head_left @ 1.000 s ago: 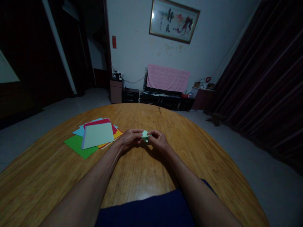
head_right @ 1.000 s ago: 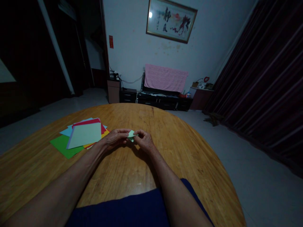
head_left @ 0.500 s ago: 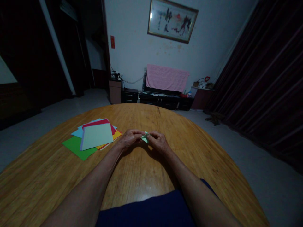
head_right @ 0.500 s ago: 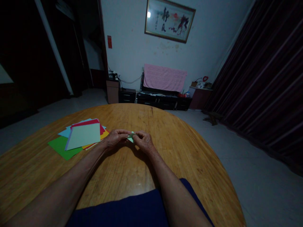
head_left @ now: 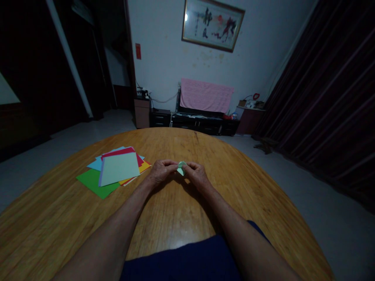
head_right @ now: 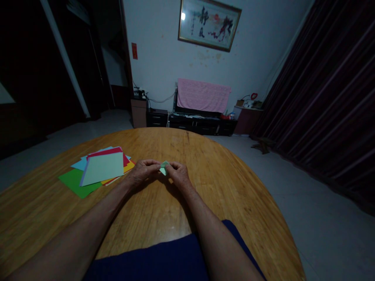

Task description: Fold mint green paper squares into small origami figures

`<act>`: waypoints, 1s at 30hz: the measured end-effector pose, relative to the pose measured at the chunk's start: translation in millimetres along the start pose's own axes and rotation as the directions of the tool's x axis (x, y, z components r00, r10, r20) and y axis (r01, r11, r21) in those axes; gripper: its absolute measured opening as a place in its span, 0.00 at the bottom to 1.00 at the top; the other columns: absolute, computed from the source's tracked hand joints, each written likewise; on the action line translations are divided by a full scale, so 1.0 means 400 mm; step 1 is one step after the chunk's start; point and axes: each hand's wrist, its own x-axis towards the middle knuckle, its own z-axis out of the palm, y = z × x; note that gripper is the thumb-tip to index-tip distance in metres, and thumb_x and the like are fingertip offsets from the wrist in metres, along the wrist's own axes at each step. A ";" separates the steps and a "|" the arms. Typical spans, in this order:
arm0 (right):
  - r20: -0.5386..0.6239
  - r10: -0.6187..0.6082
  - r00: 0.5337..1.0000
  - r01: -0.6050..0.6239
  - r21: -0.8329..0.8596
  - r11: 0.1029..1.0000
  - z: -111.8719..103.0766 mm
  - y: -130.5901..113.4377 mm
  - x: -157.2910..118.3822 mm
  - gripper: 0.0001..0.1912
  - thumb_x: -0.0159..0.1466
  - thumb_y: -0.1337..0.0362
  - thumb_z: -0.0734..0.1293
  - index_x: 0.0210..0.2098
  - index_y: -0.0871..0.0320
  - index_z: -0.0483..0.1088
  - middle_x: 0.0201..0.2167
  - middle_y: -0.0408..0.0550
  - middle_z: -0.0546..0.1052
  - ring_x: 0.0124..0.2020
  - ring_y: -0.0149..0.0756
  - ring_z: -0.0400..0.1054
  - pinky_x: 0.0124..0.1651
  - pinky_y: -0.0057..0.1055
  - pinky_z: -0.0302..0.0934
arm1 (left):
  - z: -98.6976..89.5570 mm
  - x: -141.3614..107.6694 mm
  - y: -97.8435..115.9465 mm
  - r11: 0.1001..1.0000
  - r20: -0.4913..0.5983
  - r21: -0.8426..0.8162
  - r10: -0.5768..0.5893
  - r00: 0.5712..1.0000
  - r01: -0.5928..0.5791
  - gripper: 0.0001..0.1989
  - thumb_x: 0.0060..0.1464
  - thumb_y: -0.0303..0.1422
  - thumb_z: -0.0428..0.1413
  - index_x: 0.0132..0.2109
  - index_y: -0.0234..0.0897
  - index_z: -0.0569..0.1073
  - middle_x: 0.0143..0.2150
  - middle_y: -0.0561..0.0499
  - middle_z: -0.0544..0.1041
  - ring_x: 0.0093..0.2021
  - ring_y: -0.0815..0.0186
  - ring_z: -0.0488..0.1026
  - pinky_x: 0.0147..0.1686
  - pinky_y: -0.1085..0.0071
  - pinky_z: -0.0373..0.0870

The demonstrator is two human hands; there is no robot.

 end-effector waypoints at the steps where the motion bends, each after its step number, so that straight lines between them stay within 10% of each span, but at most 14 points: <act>1: -0.004 0.012 1.000 -0.012 0.016 1.000 0.002 0.003 -0.001 0.15 0.51 0.53 0.71 0.27 0.61 0.75 0.21 0.46 0.73 0.22 0.31 0.65 0.26 0.30 0.60 | 0.001 0.003 -0.005 1.000 -0.006 -0.013 0.014 1.000 -0.014 0.09 0.41 0.32 0.65 0.30 0.32 0.75 0.22 0.51 0.74 0.20 0.70 0.69 0.21 0.74 0.64; 15: 0.010 0.027 1.000 -0.029 0.182 0.983 0.008 -0.016 -0.010 0.22 0.47 0.57 0.75 0.40 0.55 0.70 0.28 0.43 0.74 0.26 0.30 0.66 0.31 0.30 0.63 | 0.007 0.015 -0.015 0.993 -0.075 -0.099 0.062 0.995 -0.069 0.15 0.39 0.32 0.65 0.37 0.34 0.75 0.28 0.53 0.75 0.23 0.72 0.69 0.24 0.75 0.63; 30: 0.083 0.023 0.996 -0.038 0.185 0.982 0.000 -0.012 -0.013 0.17 0.49 0.56 0.74 0.34 0.59 0.75 0.27 0.47 0.75 0.26 0.31 0.67 0.31 0.30 0.63 | -0.018 0.020 -0.009 0.981 0.022 -0.194 -0.013 1.000 0.017 0.19 0.36 0.26 0.65 0.40 0.31 0.76 0.32 0.49 0.77 0.26 0.70 0.72 0.29 0.72 0.67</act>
